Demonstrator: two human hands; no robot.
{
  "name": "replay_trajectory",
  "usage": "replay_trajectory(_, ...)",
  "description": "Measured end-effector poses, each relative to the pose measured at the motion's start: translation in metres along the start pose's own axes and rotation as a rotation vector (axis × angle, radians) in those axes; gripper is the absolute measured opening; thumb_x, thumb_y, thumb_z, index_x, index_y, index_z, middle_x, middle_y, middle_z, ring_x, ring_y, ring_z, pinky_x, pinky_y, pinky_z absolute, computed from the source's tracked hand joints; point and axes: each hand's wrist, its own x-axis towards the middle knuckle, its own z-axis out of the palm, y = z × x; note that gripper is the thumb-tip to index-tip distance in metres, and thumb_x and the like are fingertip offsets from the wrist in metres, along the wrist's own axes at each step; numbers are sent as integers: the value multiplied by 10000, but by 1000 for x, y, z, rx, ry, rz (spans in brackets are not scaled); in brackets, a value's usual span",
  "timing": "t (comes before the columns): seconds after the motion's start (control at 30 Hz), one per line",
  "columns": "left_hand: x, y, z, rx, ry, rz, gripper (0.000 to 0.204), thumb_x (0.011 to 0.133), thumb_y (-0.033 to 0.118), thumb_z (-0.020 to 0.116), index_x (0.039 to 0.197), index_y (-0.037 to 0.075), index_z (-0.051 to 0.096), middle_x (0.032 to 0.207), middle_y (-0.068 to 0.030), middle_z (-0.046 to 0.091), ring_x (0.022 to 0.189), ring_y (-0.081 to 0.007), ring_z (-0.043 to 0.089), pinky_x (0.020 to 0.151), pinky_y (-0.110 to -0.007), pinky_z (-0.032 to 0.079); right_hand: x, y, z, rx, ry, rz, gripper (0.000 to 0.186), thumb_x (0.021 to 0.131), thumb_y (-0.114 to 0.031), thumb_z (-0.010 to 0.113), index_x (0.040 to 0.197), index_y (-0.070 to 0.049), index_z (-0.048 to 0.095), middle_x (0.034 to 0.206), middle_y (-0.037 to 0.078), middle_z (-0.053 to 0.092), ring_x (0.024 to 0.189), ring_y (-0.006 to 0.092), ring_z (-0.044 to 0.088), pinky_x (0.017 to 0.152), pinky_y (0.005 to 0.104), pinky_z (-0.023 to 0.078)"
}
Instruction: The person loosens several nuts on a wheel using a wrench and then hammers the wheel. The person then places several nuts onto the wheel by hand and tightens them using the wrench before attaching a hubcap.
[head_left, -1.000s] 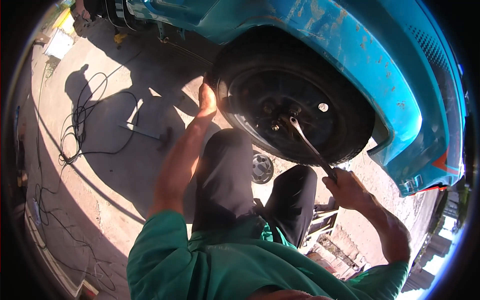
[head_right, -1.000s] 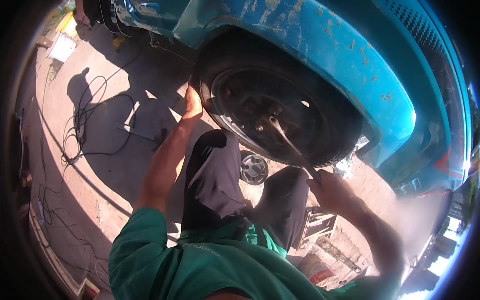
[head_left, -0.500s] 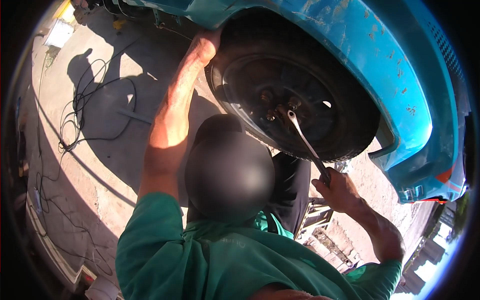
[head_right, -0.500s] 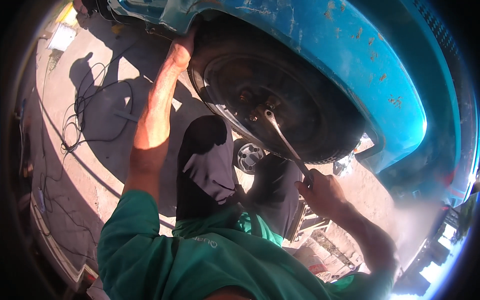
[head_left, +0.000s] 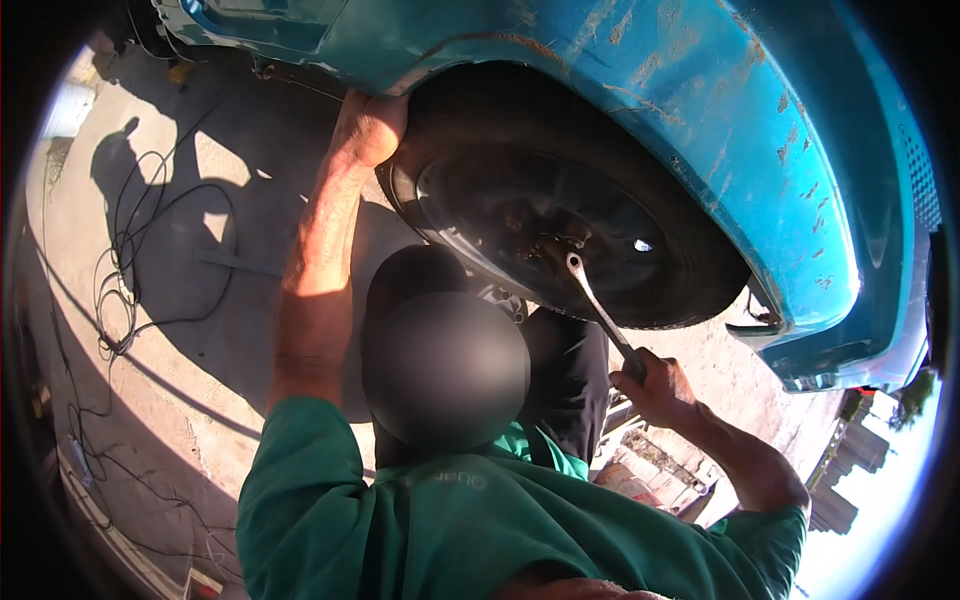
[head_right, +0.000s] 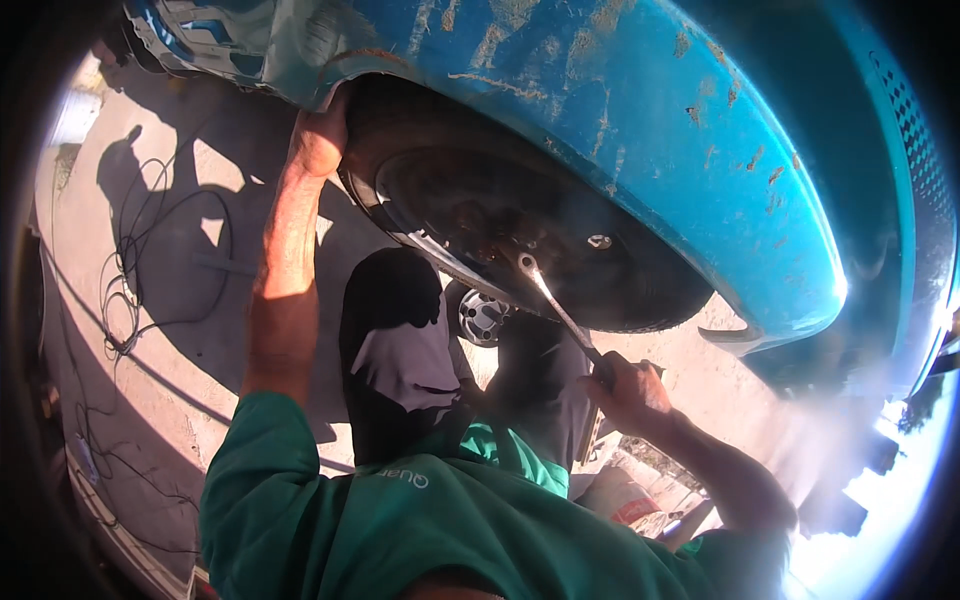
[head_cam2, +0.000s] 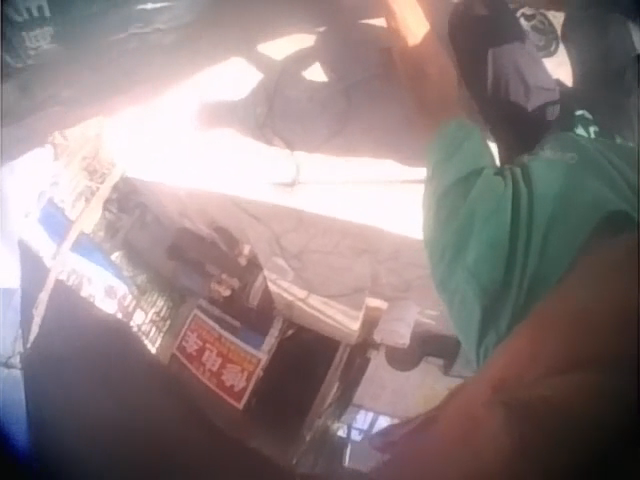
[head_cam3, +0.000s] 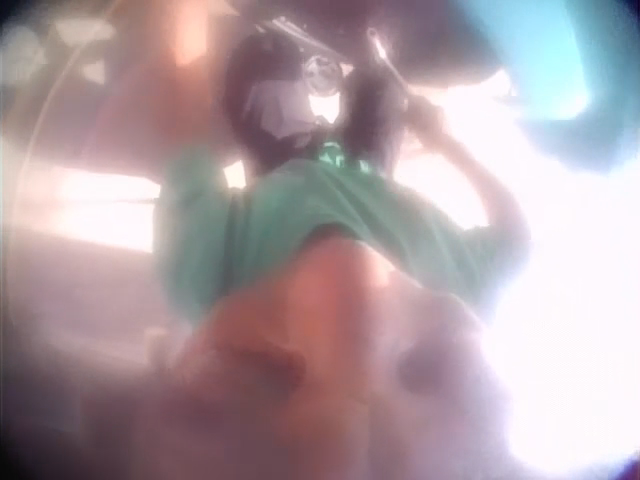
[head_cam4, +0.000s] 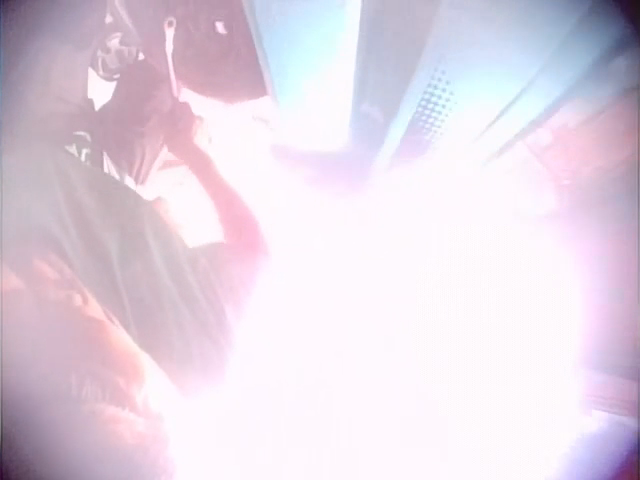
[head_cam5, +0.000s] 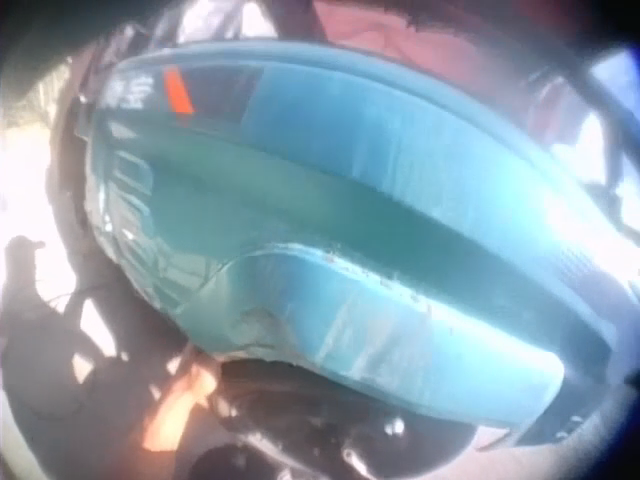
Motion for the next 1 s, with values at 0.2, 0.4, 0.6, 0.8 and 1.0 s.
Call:
replay_trajectory(0.2,17,18,7,-739,102,-278,432,1075,276,489,1347,-31,625,1389,-146,635,1310,-236,537,1129,-358,384,-15,-14,-26,-77,46,0,381,882,-419,739,984,-57,680,758,139,719,757,316,728,713,427,564)
replay_trajectory(0.4,4,21,4,-822,186,-257,430,1082,278,461,1312,-37,644,1324,-122,664,1226,-209,575,1083,-347,424,-13,-23,-27,-79,-32,43,326,893,-366,750,943,-54,672,742,119,706,711,292,706,683,412,549)
replay_trajectory(0.6,-7,0,7,-875,54,-305,366,1051,206,506,1290,-40,634,1295,-128,666,1189,-211,597,1051,-347,454,2,8,15,-33,40,-36,347,882,-380,731,997,-58,671,793,134,710,758,316,707,693,432,552)
replay_trajectory(0.8,13,22,11,-719,81,-337,452,1063,264,512,1392,-40,566,1418,-202,597,1344,-294,511,1140,-378,361,-5,13,4,-24,103,-49,320,885,-335,776,918,-47,638,710,100,686,660,259,682,644,393,542)
replay_trajectory(1.0,11,18,3,-863,154,-340,502,1076,351,439,1311,-43,643,1329,-167,674,1235,-252,591,1078,-369,425,-2,-7,-5,-51,29,-37,329,872,-346,787,895,-55,636,708,105,676,641,236,656,631,390,530)
